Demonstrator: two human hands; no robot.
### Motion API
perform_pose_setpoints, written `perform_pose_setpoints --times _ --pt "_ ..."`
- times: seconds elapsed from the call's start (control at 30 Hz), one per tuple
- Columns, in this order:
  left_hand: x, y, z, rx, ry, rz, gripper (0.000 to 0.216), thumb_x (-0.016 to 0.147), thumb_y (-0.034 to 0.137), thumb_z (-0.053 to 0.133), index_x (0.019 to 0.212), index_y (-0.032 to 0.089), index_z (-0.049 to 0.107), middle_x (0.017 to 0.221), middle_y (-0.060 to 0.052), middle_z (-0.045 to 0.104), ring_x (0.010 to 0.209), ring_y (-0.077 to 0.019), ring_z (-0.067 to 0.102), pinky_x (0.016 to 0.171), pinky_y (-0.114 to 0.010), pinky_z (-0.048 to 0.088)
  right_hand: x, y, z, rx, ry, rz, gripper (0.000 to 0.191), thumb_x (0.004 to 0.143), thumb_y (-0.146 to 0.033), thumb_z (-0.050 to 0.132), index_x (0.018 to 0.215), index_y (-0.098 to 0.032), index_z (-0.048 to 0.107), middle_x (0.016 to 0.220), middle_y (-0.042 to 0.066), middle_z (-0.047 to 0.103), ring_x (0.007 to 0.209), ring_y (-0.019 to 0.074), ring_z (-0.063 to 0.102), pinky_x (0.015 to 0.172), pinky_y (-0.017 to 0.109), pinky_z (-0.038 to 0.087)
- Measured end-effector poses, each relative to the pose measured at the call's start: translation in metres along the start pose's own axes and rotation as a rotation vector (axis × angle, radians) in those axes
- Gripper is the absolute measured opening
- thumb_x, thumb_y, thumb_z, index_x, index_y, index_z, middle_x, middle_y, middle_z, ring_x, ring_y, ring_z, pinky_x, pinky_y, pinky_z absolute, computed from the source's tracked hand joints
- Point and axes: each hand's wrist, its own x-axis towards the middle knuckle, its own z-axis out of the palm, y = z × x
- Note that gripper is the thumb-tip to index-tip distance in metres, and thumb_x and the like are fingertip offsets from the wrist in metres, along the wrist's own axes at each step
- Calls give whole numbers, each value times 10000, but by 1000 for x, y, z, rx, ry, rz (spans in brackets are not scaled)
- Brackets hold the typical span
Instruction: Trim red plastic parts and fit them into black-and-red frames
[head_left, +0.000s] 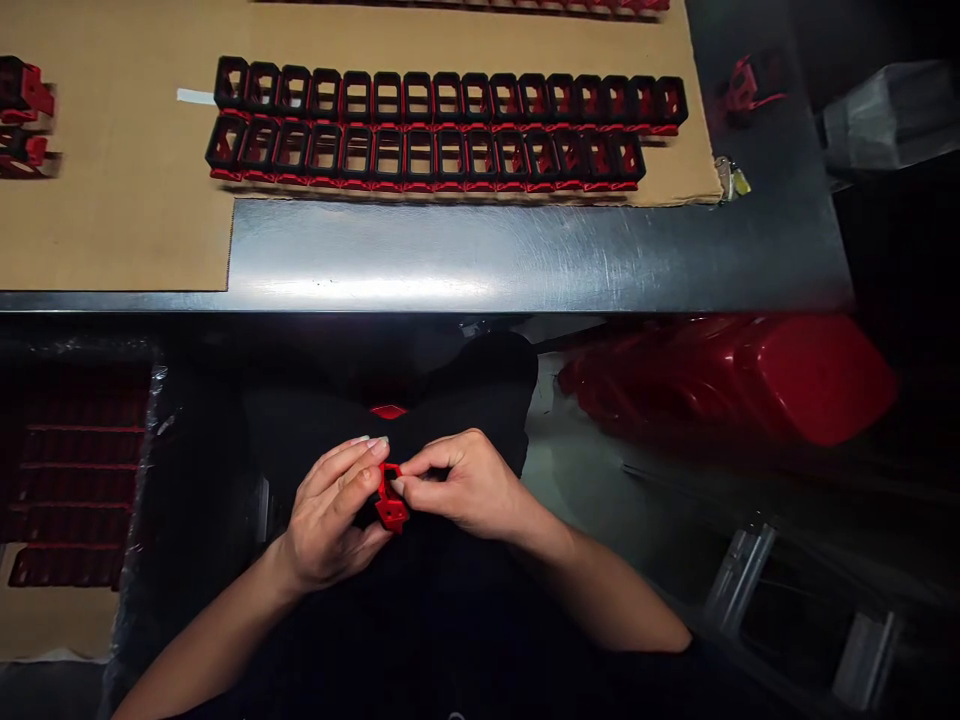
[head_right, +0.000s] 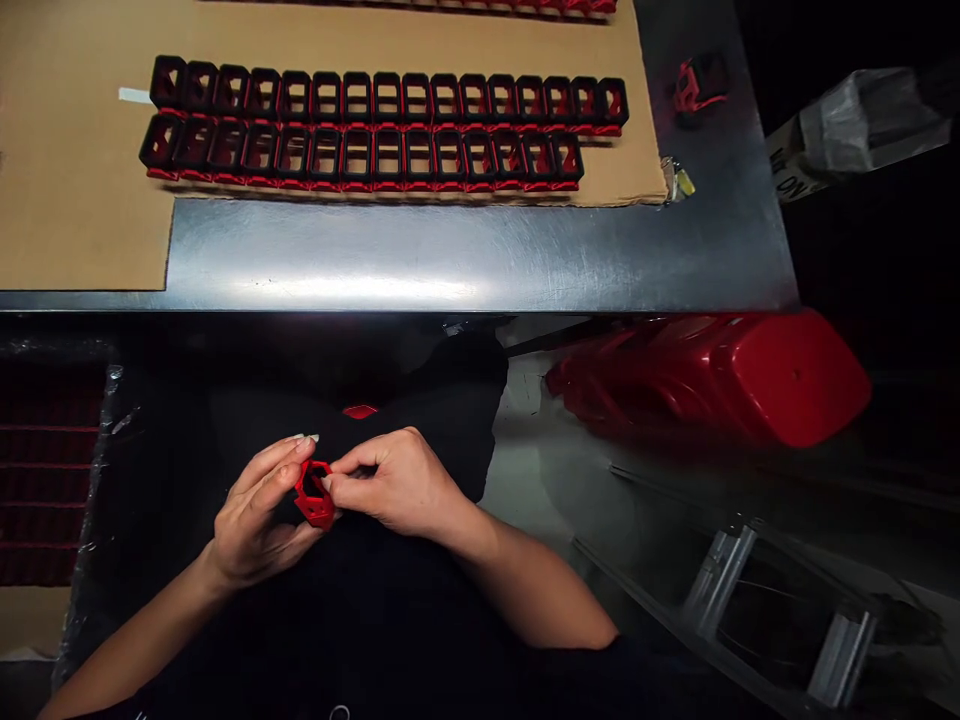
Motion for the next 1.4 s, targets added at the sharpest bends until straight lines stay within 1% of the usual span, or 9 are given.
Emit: perform_pose_setpoints --times 0.2,0.3,0.43,0.53,0.63,0.87,1.13,1.3,1.4 --pt "3 0 -5 -19 -20 -16 848 795 253 807 1519 148 377 1298 -199 684 1190 -299 673 927 -471 627 -3 -4 -4 18 -52 -50 181 864 -237 664 879 -206 842 706 1 753 587 121 612 536 214 400" --pt "3 0 -7 -23 -24 -26 847 794 261 809 1518 168 380 1303 -187 686 1181 -296 681 932 -475 625 -3 -5 -7 30 -89 -58 207 880 -226 645 941 -215 842 710 -5 756 572 114 600 528 213 393" --pt "3 0 -7 -27 -27 -25 858 785 255 816 1518 168 378 1302 -183 688 1189 -294 676 952 -479 615 -3 -5 -9 69 -133 -82 244 888 -207 614 993 -212 834 794 4 785 631 129 651 575 214 442" --pt "2 -1 -7 -16 -40 -4 850 785 228 808 1515 132 381 1285 -201 691 1207 -297 664 967 -484 605 -4 -6 -7 96 -90 -42 214 829 -228 686 981 -185 830 803 19 789 648 147 671 585 220 468" --pt "3 -1 -6 -14 -48 -5 830 803 246 793 1517 161 379 1289 -183 694 1202 -292 669 960 -490 608 -5 -7 -5 42 -22 -37 175 833 -251 697 902 -164 833 735 21 775 596 130 640 553 215 440" --pt "6 1 -7 -36 -42 -15 812 806 267 793 1506 180 392 1295 -175 694 1178 -294 685 941 -481 619 -6 -6 -12 47 -98 -45 215 863 -225 650 963 -176 834 675 -3 737 528 93 538 496 201 360" --pt "2 2 -2 -17 -40 -5 827 814 276 789 1521 189 368 1283 -167 701 1180 -280 683 937 -479 620 -5 -2 -5 32 -35 -31 158 837 -233 684 860 -185 833 709 3 768 562 114 602 532 219 403" --pt "0 1 1 15 -15 21 836 805 270 798 1516 153 374 1264 -195 703 1168 -299 692 928 -473 623 -2 -8 2 17 68 31 128 791 -253 717 782 -169 812 693 16 763 608 136 669 561 211 453" --pt "2 1 0 5 -7 -2 814 822 288 784 1519 183 376 1262 -173 709 1155 -294 701 910 -466 632 -2 -9 2 31 51 51 148 806 -262 702 790 -169 817 684 14 762 583 126 655 535 205 437"
